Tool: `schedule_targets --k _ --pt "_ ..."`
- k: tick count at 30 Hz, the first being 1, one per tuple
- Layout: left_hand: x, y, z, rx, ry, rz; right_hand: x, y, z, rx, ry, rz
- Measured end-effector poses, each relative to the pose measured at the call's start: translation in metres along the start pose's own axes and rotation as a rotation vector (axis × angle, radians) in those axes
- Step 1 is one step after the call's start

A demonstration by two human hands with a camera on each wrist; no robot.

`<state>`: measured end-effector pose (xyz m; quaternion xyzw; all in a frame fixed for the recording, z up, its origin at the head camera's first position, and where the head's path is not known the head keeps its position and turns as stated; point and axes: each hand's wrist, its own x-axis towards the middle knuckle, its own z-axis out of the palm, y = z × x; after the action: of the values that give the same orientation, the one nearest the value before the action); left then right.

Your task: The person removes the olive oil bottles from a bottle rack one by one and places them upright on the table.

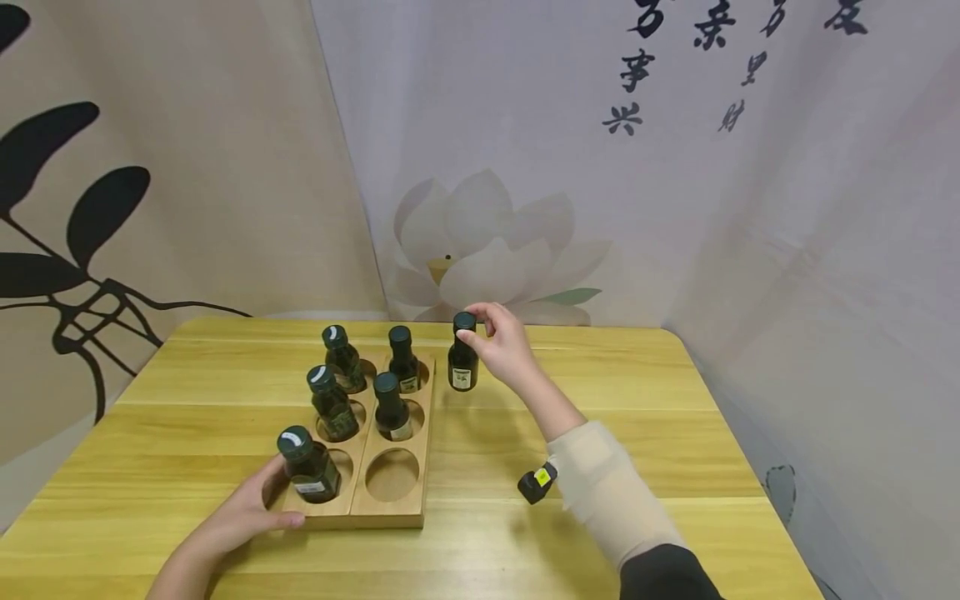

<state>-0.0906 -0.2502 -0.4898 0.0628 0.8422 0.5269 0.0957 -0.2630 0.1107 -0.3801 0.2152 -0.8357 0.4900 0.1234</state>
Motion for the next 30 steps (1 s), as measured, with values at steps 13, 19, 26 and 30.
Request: schedule_targets --k 13,19,26,30 --pt "0.001 -0.003 0.0 -0.007 0.003 0.016 -0.013 0.024 0.016 0.02 -0.013 0.051" --pt "0.001 -0.002 0.0 -0.018 0.0 0.019 -0.017 0.03 0.02 0.019 -0.021 0.042" --pt "0.001 -0.002 0.0 -0.017 -0.001 0.014 -0.019 0.034 0.022 0.02 -0.013 0.041" --pt "0.001 -0.002 0.0 -0.005 -0.001 0.005 -0.02 0.036 0.02 -0.013 -0.022 0.055"
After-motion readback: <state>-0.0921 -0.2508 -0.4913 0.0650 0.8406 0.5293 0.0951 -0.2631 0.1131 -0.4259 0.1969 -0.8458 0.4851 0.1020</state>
